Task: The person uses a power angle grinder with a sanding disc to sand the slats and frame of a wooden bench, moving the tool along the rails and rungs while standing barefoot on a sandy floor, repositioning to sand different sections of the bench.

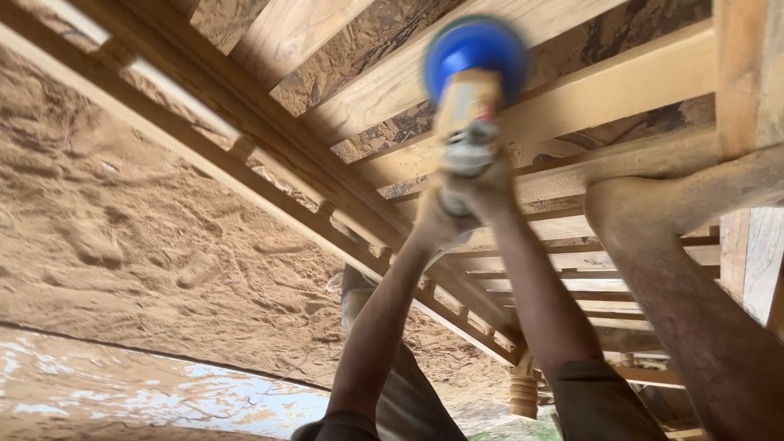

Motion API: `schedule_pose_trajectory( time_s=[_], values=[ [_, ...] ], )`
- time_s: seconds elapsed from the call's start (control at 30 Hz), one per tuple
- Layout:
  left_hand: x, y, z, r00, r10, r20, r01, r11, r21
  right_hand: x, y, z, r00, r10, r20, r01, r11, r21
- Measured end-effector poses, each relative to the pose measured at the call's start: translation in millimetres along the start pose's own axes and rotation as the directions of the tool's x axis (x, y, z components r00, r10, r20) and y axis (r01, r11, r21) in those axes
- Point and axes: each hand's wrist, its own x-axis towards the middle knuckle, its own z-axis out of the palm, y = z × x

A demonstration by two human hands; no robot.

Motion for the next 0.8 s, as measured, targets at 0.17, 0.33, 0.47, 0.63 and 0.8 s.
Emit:
schedule_pose_trajectory(
  time_s=[0.17, 0.33, 0.47, 0.63, 0.8],
  values=[
    [41, 46, 37, 0.998, 0.053, 0.044, -0.059, 0.986, 0.154, 8, -35, -61, 0.99, -0.094, -0.101, 0.101, 0.993, 0.062],
    [59, 60, 47, 0.99, 0.129, 0.055, -0.133, 0.989, 0.059, 17, -49, -83, 0.992, -0.08, -0.102, 0.09, 0.991, 0.099],
    [43, 21, 28, 0.997, 0.079, 0.003, -0.079, 0.996, -0.036, 21, -7, -51, 0.991, -0.127, -0.036, 0.128, 0.991, 0.039],
    [10, -51, -2, 0.99, -0.068, -0.122, 0.03, 0.956, -0.291, 24, 46, 12, 0.978, 0.001, 0.209, 0.001, 1.0, -0.009],
    [-15, -99, -34, 0.956, 0.042, -0.291, -0.207, 0.798, -0.566, 20, 65, 78, 0.946, 0.085, 0.312, 0.045, 0.921, -0.388]
  ],
)
